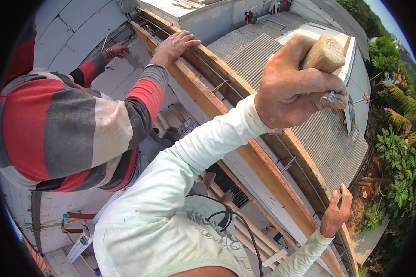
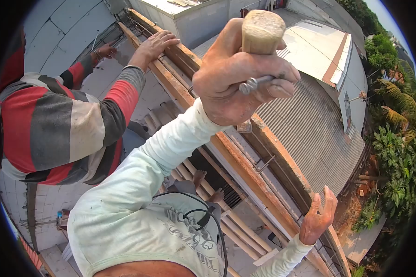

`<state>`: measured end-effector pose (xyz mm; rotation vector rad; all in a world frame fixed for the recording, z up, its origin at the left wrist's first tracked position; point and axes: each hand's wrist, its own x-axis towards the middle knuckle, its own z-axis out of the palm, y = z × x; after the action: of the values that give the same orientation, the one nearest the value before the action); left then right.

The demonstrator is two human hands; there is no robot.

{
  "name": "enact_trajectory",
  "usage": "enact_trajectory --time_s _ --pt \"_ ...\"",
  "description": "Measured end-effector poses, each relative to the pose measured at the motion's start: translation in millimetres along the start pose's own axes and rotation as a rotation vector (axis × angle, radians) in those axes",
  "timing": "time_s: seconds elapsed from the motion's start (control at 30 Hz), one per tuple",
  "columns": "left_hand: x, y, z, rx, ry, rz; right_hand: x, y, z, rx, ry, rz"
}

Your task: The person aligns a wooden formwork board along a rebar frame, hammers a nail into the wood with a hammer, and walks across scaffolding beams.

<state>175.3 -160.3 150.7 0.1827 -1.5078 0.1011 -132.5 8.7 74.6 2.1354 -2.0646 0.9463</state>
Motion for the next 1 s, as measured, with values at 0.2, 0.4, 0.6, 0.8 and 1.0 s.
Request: enact_trajectory --time_s 0.2,0.4,0.6,0.8,1.0 --pt "-14.0 44.2 46.1 -0.163 0.019 -0.07 -2.8 -87.4 38.8 0.988 -0.388 0.163" --pt "-32.1 80.5 52.1 -0.311 -0.107 -0.102 -27.6 -112.8 86.2 1.441 -0.557 0.246" --pt "-48.9 108.7 56.1 -0.35 -0.109 0.026 -40.6 -111.5 90.3 1.447 -0.502 0.294" --pt "-56.7 135.2 48.9 -0.405 -0.225 0.095 -38.7 -117.5 96.7 1.435 -0.492 0.284" --pt "-35.1 150.7 23.5 -0.324 -0.254 0.13 -32.6 -121.0 99.7 1.402 -0.477 0.274"
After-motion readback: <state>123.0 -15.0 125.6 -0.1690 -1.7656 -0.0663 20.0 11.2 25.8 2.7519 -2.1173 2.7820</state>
